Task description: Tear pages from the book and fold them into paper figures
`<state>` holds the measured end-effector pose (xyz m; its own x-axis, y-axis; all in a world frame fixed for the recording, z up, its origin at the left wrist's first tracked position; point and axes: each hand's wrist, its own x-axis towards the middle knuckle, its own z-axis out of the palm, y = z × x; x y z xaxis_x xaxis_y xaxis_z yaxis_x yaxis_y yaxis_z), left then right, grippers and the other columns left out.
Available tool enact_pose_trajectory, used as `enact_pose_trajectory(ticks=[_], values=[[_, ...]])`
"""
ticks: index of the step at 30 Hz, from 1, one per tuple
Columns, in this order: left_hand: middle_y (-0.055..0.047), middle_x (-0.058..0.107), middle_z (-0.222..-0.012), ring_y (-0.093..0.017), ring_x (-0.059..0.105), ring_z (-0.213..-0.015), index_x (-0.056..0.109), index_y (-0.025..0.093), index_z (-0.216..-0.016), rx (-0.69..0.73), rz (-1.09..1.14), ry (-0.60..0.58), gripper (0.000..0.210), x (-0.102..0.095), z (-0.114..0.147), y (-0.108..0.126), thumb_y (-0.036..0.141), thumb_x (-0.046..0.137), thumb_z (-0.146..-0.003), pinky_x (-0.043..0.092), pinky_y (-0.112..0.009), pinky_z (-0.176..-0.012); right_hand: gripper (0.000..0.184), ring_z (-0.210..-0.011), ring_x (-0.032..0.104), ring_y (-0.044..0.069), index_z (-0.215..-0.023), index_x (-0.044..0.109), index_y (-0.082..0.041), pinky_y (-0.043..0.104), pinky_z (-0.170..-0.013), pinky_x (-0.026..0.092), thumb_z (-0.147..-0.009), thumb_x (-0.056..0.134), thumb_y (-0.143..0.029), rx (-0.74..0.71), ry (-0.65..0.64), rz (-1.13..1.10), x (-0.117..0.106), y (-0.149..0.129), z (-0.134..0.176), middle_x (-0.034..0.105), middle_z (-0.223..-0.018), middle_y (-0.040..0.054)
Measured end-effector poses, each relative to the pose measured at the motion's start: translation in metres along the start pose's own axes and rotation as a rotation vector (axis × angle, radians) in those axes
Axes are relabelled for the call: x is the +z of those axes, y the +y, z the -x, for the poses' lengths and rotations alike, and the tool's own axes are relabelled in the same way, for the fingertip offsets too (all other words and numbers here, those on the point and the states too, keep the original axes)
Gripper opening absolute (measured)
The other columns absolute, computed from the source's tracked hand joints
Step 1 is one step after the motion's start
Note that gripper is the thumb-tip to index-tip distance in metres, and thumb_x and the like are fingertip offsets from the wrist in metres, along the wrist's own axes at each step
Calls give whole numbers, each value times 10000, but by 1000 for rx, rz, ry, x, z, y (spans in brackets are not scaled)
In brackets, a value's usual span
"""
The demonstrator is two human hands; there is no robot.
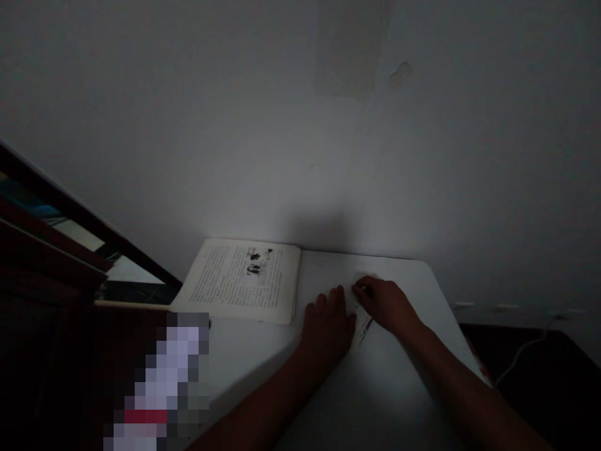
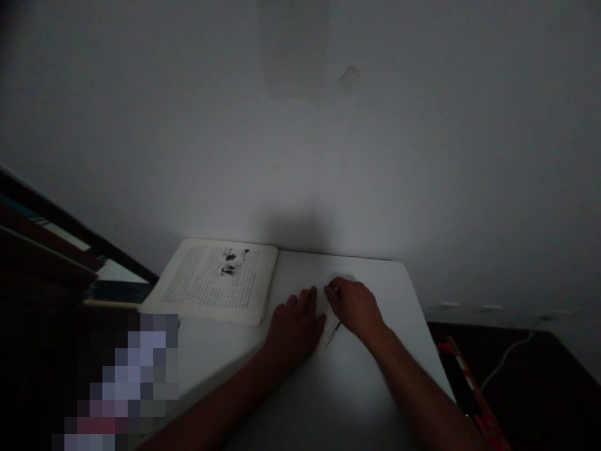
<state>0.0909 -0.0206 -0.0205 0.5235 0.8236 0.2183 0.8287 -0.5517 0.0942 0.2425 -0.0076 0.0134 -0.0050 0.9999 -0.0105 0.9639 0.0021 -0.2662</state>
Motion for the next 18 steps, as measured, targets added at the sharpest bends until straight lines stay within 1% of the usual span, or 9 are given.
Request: enact_pose_trajectory(ticks=[3, 5, 7, 9, 12, 15, 16, 17, 18], values=[[-148, 477, -1169, -248, 496, -906, 331, 105, -1320, 4, 12, 4, 525, 0, 1, -1, 371, 409, -875, 431, -351, -666, 313, -675, 638, 163, -762, 662, -213, 241, -606, 408, -875, 415, -367, -54, -67, -78, -8, 8, 12, 698, -714, 21], [-149, 480, -1168, -249, 502, -913, 335, 107, -1319, 4, 21, 3, 521, -1, 1, -1, 371, 408, -875, 436, -347, -672, 274, -654, 625, 169, -726, 668, -208, 247, -582, 402, -842, 469, -355, -88, -127, -198, -11, 12, 20, 691, -701, 24], [-149, 484, -1166, -250, 509, -915, 342, 107, -1315, 3, 30, -1, 515, -2, 0, -1, 372, 403, -877, 443, -344, -673, 236, -626, 609, 170, -716, 672, -202, 258, -577, 400, -816, 502, -333, -96, -138, -298, -10, 14, 25, 678, -675, 26], [-145, 489, -1161, -250, 518, -908, 355, 112, -1307, 3, 45, -3, 504, -5, 0, -1, 368, 402, -876, 452, -341, -669, 211, -605, 590, 165, -683, 664, -195, 262, -579, 403, -793, 529, -316, -86, -114, -410, -6, 17, 27, 654, -636, 20], [-133, 482, -1175, -242, 530, -909, 372, 134, -1293, -1, 121, 9, 476, -12, 0, -5, 358, 397, -874, 470, -334, -668, 197, -507, 524, 132, -641, 641, -177, 246, -497, 387, -754, 576, -325, 8, -126, -682, 2, 21, 26, 589, -555, -2], [-140, 419, -1256, -248, 516, -974, 368, 154, -1298, 12, 249, 69, 476, -26, 2, -16, 346, 398, -864, 483, -355, -717, 228, -387, 409, 86, -646, 636, -152, 224, -389, 310, -729, 620, -364, 127, -165, -983, 5, 27, 26, 504, -470, -31], [-142, 403, -1271, -254, 500, -1012, 382, 160, -1291, 41, 289, 105, 476, -31, 4, -21, 328, 419, -848, 473, -377, -765, 237, -376, 392, 76, -642, 636, -143, 219, -376, 297, -711, 644, -369, 155, -165, -1081, 5, 28, 26, 493, -464, -34], [-143, 391, -1284, -268, 468, -1066, 404, 163, -1276, 109, 331, 132, 486, -36, 5, -25, 306, 459, -815, 449, -402, -825, 237, -374, 387, 70, -641, 637, -134, 215, -372, 294, -687, 674, -364, 185, -160, -1179, 4, 30, 26, 491, -466, -34], [-138, 386, -1295, -280, 434, -1109, 429, 167, -1259, 218, 377, 149, 517, -40, 6, -29, 283, 509, -761, 414, -424, -880, 234, -372, 384, 63, -642, 638, -128, 210, -369, 290, -662, 703, -351, 222, -154, -1276, 3, 30, 26, 492, -468, -34]])
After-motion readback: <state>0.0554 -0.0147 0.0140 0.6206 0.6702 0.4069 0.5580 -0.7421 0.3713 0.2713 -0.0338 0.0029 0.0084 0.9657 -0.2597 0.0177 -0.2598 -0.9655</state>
